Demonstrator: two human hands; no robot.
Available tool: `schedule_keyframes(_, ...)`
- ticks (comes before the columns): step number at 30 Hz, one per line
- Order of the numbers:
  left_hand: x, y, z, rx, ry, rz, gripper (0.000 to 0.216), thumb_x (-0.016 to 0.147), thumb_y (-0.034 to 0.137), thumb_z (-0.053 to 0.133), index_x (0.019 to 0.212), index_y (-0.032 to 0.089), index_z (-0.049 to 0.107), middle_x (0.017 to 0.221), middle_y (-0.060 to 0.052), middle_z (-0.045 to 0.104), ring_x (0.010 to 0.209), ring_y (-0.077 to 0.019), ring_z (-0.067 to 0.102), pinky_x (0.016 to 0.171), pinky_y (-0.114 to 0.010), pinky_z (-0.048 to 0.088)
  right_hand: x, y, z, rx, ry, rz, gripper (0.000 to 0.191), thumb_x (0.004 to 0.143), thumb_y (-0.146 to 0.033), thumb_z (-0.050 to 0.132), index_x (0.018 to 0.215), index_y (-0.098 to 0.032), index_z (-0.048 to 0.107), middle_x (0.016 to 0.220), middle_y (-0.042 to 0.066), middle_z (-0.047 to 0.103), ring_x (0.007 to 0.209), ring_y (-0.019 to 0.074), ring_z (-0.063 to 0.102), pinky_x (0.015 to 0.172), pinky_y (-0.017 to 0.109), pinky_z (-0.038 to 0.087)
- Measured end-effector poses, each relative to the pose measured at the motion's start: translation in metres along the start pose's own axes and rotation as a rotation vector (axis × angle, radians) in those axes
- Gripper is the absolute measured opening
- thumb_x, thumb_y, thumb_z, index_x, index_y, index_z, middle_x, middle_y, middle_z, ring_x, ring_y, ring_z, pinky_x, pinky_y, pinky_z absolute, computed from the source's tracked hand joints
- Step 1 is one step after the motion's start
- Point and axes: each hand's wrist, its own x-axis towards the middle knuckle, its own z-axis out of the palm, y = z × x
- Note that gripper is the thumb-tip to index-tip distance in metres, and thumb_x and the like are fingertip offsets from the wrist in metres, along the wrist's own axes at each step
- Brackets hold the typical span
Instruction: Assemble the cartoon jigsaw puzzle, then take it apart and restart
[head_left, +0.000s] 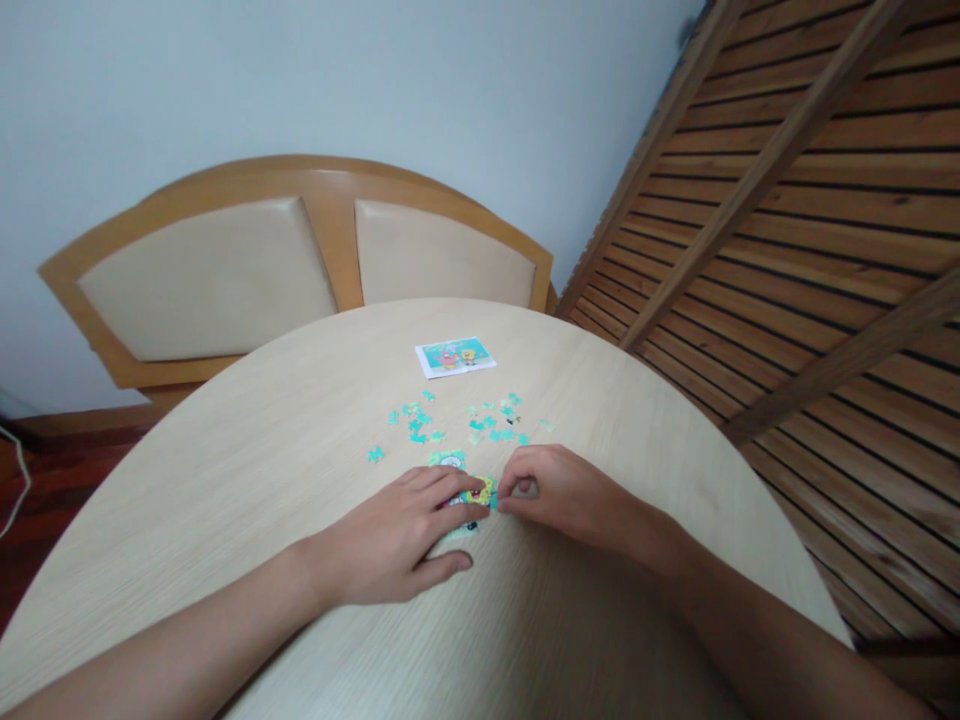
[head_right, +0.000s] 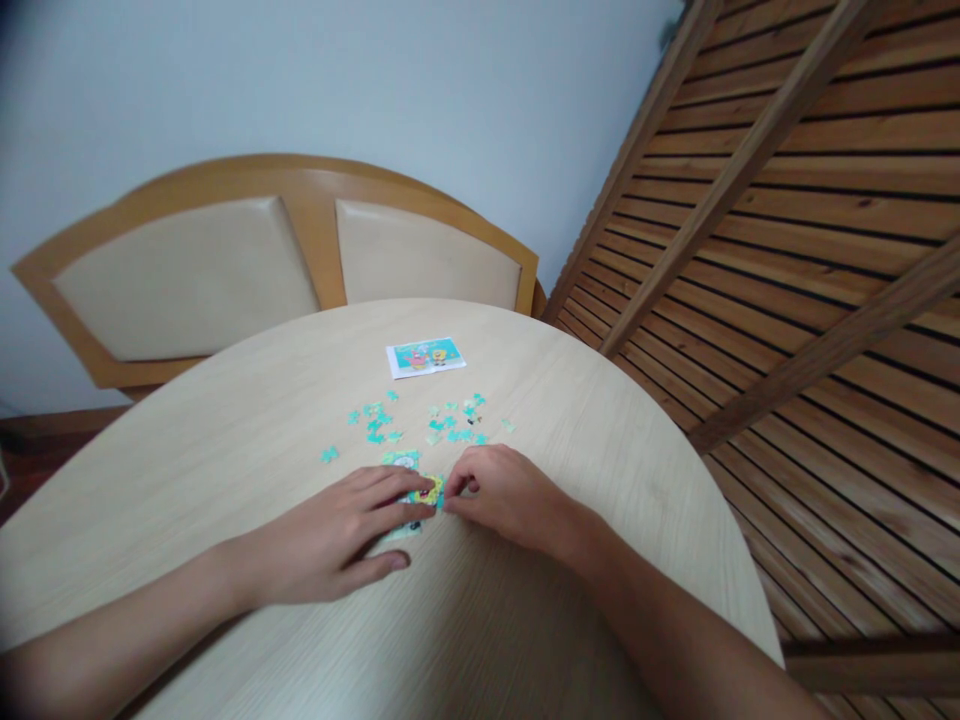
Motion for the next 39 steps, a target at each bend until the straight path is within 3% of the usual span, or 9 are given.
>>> schedule_keyframes(4,0.000,0.000,0.000,-0.012,0.023,0.011,0.040,0.098,0.037,0.059,0.135,0.023,0.056,0.140,-0.013,0.057,0.130,-0.0325,0.052,0.110,-0.052,0.043,0.002,0.000,-0.005,-0.011,0.035,0.034,0.014,0.088,-0.028,0.067,0.085,-0.021,0.079,0.087,0.003,0.078,0.082,0.0188,0.068,0.078,0.029,0.048)
schedule_keyframes(8,-0.001,0.000,0.001,0.005,0.024,0.020,0.042,0.098,0.037,0.059,0.138,0.023,0.055,0.142,-0.013,0.056,0.132,-0.0329,0.052,0.111,-0.052,0.043,0.009,0.019,-0.003,-0.146,0.367,0.047,0.021,0.094,-0.029,0.060,0.105,-0.021,0.076,0.112,0.008,0.076,0.110,0.0242,0.065,0.101,0.040,0.045)
schedule_keyframes(10,-0.001,-0.001,0.001,0.008,0.022,0.023,0.044,0.099,0.037,0.059,0.140,0.024,0.053,0.144,-0.013,0.055,0.133,-0.0327,0.052,0.112,-0.051,0.043,0.013,0.032,0.001,-0.230,0.400,0.058,0.030,0.097,-0.033,0.058,0.121,-0.021,0.072,0.128,0.010,0.070,0.122,0.0268,0.058,0.106,0.044,0.042)
schedule_keyframes(14,-0.002,-0.003,0.002,-0.010,0.022,0.020,0.051,0.100,0.038,0.058,0.146,0.022,0.046,0.145,-0.013,0.055,0.134,-0.0314,0.052,0.113,-0.051,0.042,0.016,0.048,0.003,-0.328,0.341,0.145,0.035,0.101,-0.039,0.051,0.126,-0.024,0.070,0.137,0.009,0.065,0.127,0.0282,0.054,0.107,0.048,0.041)
schedule_keyframes(24,-0.001,-0.007,0.003,-0.008,0.032,0.011,0.045,0.100,0.032,0.058,0.144,0.023,0.050,0.146,-0.010,0.054,0.136,-0.0289,0.048,0.116,-0.050,0.041,0.010,0.048,-0.017,-0.402,0.349,0.254,0.018,0.094,-0.030,0.062,0.092,-0.022,0.078,0.105,0.006,0.078,0.102,0.0281,0.064,0.090,0.041,0.044)
schedule_keyframes(34,0.000,-0.010,0.006,0.024,0.066,-0.060,0.046,0.099,0.032,0.058,0.143,0.023,0.049,0.147,-0.011,0.053,0.137,-0.0299,0.048,0.114,-0.050,0.042,-0.004,0.030,-0.025,-0.357,0.158,0.209,0.013,0.086,-0.024,0.066,0.086,-0.024,0.079,0.098,0.004,0.078,0.098,0.0257,0.067,0.089,0.038,0.044)
schedule_keyframes(39,0.000,-0.012,0.007,0.004,0.061,-0.072,0.049,0.098,0.033,0.059,0.145,0.022,0.048,0.148,-0.011,0.054,0.139,-0.0301,0.047,0.116,-0.051,0.040,-0.007,0.015,-0.022,-0.228,-0.005,0.032,0.017,0.085,-0.017,0.065,0.086,-0.026,0.079,0.095,0.000,0.079,0.095,0.0213,0.070,0.090,0.033,0.045)
